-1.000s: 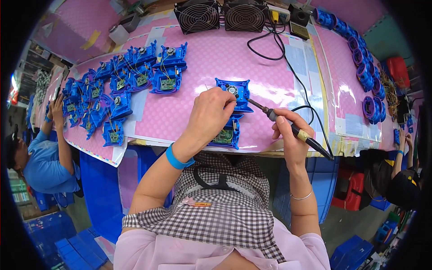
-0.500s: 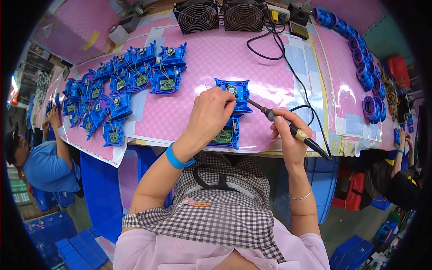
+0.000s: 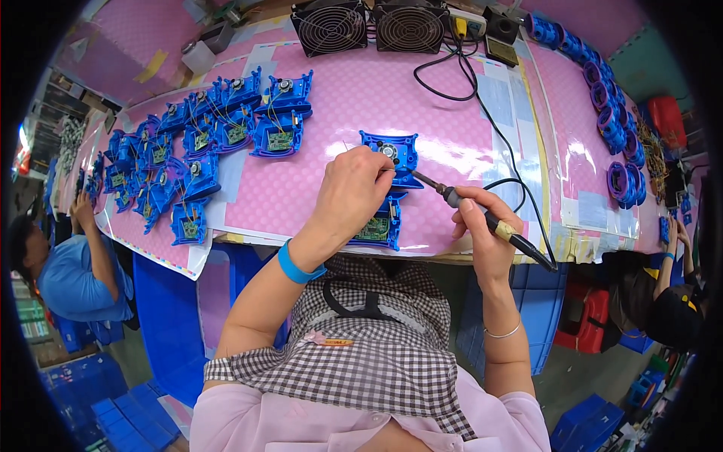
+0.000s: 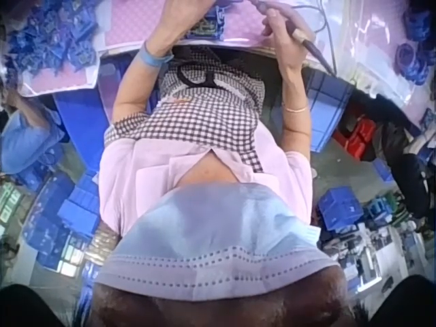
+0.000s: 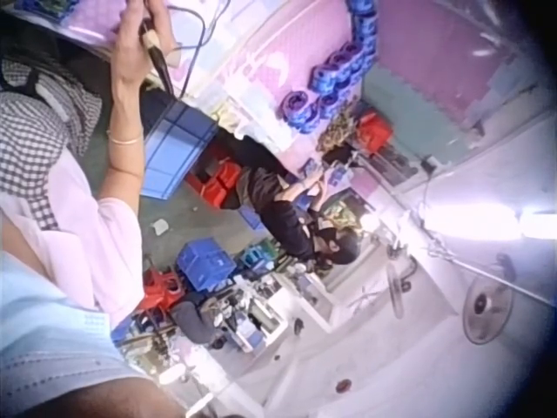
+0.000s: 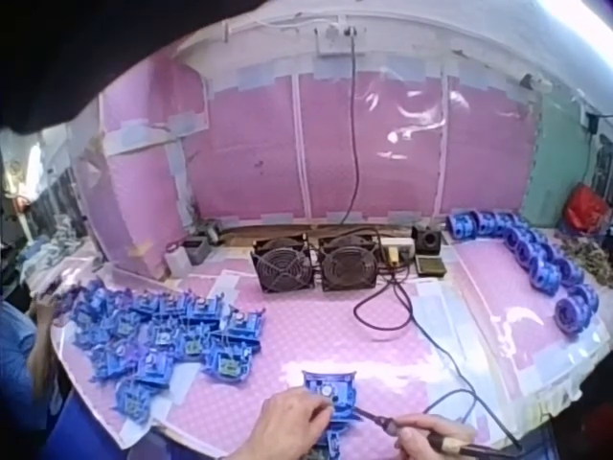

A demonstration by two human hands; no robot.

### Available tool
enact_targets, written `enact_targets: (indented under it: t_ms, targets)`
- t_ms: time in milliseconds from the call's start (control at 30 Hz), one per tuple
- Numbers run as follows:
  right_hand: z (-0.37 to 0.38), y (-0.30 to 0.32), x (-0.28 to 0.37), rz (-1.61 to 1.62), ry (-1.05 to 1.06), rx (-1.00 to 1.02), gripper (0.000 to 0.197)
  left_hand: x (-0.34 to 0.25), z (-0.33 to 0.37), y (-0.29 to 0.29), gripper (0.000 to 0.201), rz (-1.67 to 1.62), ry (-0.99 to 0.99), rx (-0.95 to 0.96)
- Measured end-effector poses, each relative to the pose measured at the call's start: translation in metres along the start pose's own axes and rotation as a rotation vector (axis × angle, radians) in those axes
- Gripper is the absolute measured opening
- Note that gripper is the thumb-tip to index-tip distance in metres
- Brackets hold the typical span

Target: Soldering wires onto small blue electronic fan components at an assembly workbench.

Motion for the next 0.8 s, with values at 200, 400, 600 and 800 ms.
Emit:
enact_targets:
  t_ms: [200, 400, 600, 800]
  targets:
    - [0.002, 0.006, -0.001, 0.045, 0.076, -0.075, 0.022, -0.001, 0.001, 0.001, 0.011, -0.016, -0.003, -0.005]
    - [0.001, 0.013, -0.004, -0.257, 0.369, -0.110, 0.021, -0.001, 0.002, 0.001, 0.011, -0.011, -0.005, 0.007]
    - [-0.007, 0.008, 0.000, -0.022, 0.345, -0.156, 0.021, -0.002, 0.003, 0.001, 0.010, -0.009, -0.008, 0.011]
    - [-0.005, 0.014, -0.006, -0.180, 0.480, -0.117, 0.022, -0.003, 0.002, 0.005, 0.010, -0.065, 0.043, 0.046]
Point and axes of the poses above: each hand's wrist, its own z-axis towards the middle knuckle, its own y-axis out of the back of the hand, x = y × z, the point moved 2 cm from there along z, towards the middle knuckle, and after that the axes turned 7 degrees about -y, right-handed, at the moved point
